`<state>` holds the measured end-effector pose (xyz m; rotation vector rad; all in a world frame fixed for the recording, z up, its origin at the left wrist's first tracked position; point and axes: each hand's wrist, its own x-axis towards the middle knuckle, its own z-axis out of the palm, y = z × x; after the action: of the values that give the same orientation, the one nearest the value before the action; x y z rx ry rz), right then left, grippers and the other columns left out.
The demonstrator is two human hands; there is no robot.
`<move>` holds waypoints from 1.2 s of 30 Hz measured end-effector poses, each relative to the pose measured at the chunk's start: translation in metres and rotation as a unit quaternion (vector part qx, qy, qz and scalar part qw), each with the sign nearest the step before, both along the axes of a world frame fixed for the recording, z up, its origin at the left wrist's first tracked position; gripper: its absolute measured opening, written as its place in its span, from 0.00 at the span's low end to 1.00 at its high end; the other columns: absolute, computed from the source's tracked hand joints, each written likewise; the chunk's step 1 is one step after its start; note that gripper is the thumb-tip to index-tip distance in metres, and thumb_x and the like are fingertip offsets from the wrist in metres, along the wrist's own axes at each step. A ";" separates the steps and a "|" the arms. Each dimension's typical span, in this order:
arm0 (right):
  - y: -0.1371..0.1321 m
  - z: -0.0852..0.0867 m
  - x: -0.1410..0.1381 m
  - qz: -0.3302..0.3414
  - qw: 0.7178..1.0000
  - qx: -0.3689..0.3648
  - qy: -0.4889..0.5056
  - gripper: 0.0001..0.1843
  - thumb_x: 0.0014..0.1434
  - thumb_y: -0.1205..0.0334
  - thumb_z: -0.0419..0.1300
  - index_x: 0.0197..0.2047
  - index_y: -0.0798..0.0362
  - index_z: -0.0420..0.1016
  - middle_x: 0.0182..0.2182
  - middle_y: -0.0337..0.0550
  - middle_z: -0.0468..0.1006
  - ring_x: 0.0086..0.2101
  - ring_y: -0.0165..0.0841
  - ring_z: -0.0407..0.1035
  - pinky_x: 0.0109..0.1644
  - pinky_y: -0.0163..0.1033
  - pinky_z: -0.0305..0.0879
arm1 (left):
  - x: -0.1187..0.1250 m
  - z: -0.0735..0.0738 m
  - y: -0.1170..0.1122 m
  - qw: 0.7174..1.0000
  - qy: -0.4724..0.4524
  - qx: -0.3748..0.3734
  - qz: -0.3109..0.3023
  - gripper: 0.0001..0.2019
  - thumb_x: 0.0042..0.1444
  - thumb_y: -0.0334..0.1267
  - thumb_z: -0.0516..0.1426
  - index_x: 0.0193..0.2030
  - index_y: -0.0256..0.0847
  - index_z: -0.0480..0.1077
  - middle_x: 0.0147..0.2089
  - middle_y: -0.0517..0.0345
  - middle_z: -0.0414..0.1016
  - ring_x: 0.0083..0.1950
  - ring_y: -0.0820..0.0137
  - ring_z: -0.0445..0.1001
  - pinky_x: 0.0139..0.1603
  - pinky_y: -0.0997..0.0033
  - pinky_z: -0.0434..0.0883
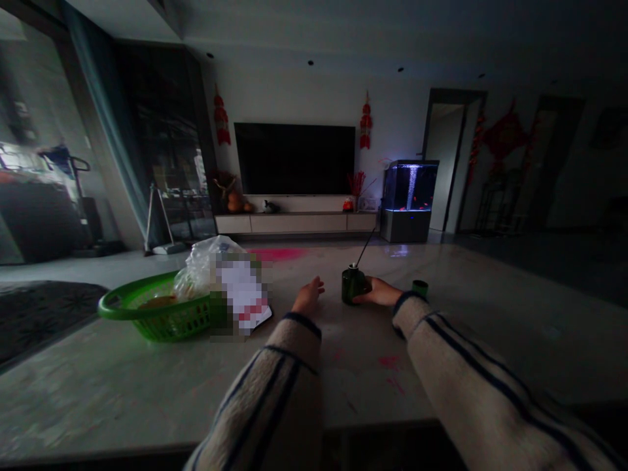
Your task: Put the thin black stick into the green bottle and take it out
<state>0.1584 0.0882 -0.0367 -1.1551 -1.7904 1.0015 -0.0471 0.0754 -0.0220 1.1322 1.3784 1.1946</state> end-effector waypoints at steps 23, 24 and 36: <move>0.015 -0.013 0.004 -0.058 0.998 0.023 0.029 0.28 0.31 0.67 0.70 0.37 0.57 0.63 0.33 0.44 0.74 0.36 0.34 0.71 0.43 0.43 0.66 | 0.002 -0.009 0.006 0.999 0.021 0.025 -0.011 0.17 0.51 0.49 0.50 0.33 0.37 0.71 0.43 0.44 0.74 0.47 0.61 0.70 0.39 0.70 0.64; 0.014 -0.012 0.003 -0.059 0.998 0.022 0.029 0.28 0.31 0.68 0.69 0.38 0.57 0.63 0.34 0.44 0.74 0.36 0.34 0.71 0.43 0.44 0.66 | 0.003 -0.008 0.004 0.999 0.022 0.026 -0.009 0.17 0.52 0.49 0.50 0.34 0.37 0.71 0.44 0.44 0.74 0.48 0.61 0.70 0.39 0.69 0.64; 0.009 -0.013 -0.004 -0.096 0.995 0.026 0.033 0.31 0.33 0.68 0.69 0.43 0.56 0.62 0.41 0.48 0.72 0.41 0.36 0.70 0.46 0.44 0.65 | 0.005 -0.011 0.006 0.998 0.040 0.052 -0.024 0.21 0.56 0.49 0.45 0.35 0.33 0.71 0.44 0.40 0.74 0.47 0.60 0.71 0.45 0.66 0.64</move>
<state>0.1546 0.0972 -0.0494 -1.2217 -1.6100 0.8662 -0.0422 0.0811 -0.0334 1.2914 1.3530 1.2098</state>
